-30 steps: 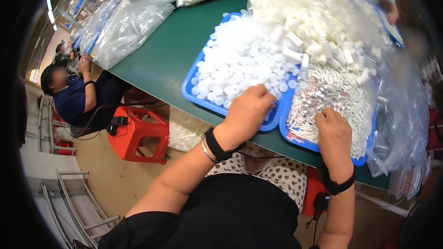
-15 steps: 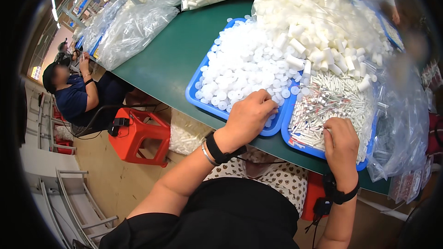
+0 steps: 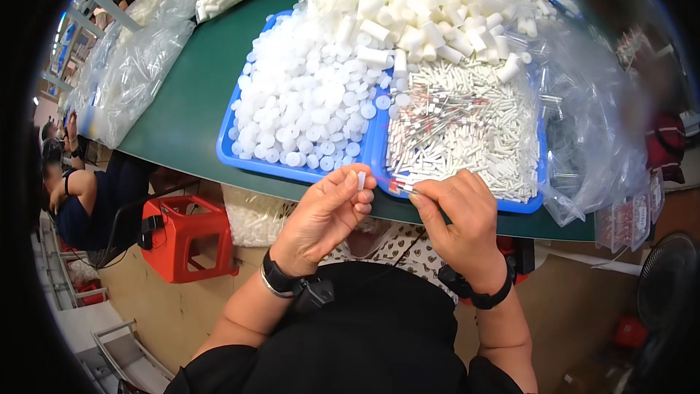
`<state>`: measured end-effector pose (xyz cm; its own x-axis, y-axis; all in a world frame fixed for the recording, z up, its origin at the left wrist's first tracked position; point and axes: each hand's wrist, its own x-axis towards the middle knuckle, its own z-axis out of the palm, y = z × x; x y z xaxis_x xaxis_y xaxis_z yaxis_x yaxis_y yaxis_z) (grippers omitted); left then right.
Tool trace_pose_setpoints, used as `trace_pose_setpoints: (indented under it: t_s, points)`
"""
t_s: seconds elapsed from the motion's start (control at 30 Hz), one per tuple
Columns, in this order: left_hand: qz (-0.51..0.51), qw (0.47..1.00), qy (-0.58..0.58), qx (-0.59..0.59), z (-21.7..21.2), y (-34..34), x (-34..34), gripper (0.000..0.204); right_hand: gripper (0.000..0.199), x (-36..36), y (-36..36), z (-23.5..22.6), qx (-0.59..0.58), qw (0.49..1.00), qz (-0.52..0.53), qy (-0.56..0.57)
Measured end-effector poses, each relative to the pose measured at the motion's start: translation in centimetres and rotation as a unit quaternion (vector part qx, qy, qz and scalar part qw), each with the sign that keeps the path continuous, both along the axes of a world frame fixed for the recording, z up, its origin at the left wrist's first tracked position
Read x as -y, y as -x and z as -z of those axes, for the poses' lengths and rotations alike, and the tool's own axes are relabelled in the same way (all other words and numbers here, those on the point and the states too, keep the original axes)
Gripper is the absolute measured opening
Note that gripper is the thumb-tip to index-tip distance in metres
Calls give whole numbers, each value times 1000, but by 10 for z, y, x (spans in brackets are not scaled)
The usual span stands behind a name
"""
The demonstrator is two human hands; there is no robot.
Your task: The person sits at a green table in a workshop and assembles small white plastic components. They pick up a cylindrical piece and a cap, then insert the cylinder into the cap by hand. The person repeats this process continuously, placing the finished units into a blue tray.
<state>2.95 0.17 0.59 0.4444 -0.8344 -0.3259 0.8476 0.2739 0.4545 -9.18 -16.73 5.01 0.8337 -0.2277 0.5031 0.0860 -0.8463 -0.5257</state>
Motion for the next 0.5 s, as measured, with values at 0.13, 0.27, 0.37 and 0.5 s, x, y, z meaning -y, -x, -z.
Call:
trace_pose_setpoints:
  t_s: [0.13,0.27,0.37,0.5]
  points:
    - [7,996,46,-81,3,10,0,25,13,-7,1,1,-2,999,-29,27]
    - [3,993,52,-103,3,14,0,28,13,-8,0,3,-16,999,-28,42]
    - [0,994,40,-99,2,15,0,29,13,-9,0,5,-21,999,-16,43]
    - [-2,994,48,-100,5,16,0,30,13,-9,0,6,-31,999,-5,44]
